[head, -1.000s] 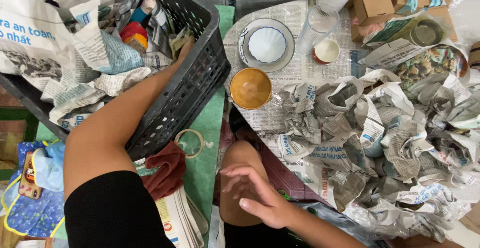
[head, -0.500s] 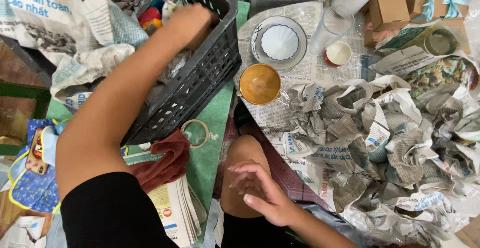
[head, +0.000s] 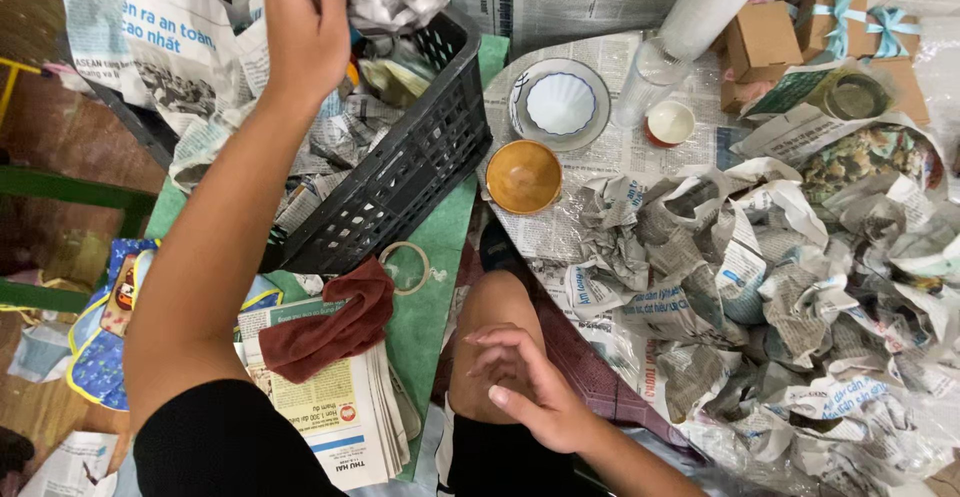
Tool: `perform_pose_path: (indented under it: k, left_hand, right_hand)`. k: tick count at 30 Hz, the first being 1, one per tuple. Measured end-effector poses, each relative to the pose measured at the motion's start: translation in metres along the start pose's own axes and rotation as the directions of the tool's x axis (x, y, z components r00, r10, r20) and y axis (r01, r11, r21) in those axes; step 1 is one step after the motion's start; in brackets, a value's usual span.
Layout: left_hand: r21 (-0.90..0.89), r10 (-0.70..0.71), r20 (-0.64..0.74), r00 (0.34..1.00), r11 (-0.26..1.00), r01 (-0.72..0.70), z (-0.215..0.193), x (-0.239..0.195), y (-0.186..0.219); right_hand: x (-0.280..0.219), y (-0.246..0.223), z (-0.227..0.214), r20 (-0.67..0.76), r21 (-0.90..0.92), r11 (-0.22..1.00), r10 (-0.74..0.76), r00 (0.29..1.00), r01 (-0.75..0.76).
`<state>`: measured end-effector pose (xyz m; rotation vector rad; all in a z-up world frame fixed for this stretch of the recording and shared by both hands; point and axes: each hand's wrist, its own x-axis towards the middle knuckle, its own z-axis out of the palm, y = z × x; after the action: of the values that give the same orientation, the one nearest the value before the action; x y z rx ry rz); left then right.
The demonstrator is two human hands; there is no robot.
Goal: The person sits cross-legged and repeatedly wraps small items with newspaper sheets. They fold the paper around each item, then place the wrapped bundle into a black plastic crate. The process is repeated for several items throughout the clip.
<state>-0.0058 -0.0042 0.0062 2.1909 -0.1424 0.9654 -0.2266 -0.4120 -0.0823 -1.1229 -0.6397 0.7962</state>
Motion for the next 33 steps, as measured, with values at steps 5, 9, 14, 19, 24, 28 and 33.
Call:
perform_pose_path:
  k: [5, 9, 14, 19, 24, 28, 33]
  left_hand:
    - [-0.335, 0.076, -0.088, 0.993, 0.937, -0.101, 0.001, -0.001, 0.031]
    - [-0.713, -0.483, 0.390, 0.784, 0.381, 0.589, 0.023, -0.027, 0.059]
    - [-0.455, 0.101, 0.857, 0.505, -0.311, 0.834, 0.102, -0.159, 0.144]
    - [-0.560, 0.084, 0.820, 0.566, 0.322, 0.764, 0.164, -0.227, 0.223]
    - [-0.509, -0.024, 0.614, 0.789, 0.752, 0.419, 0.158, -0.229, 0.246]
    - [-0.828, -0.030, 0.177, 0.984, 0.536, 0.165, 0.150, -0.214, 0.258]
    - [-0.927, 0.054, 0.154, 0.987, 0.354, 0.125, 0.149, -0.216, 0.270]
  right_hand:
    - [-0.008, -0.005, -0.005, -0.050, -0.005, 0.999, -0.036, 0.998, 0.036]
    - [-0.008, -0.022, -0.020, -0.141, -0.027, 0.995, -0.104, 0.985, 0.101]
    - [-0.019, -0.061, -0.044, -0.385, -0.141, 0.963, -0.268, 0.883, 0.231]
    - [-0.060, -0.058, -0.079, -0.544, -0.098, 0.971, -0.237, 0.805, 0.219]
    - [-0.115, -0.038, -0.106, -0.466, -0.563, 0.747, -0.639, 0.611, 0.352]
    - [-0.139, -0.047, -0.113, -0.193, -0.846, 0.379, -0.874, 0.446, 0.374]
    - [-0.160, -0.050, -0.105, -0.210, -0.873, 0.373, -0.869, 0.448, 0.315]
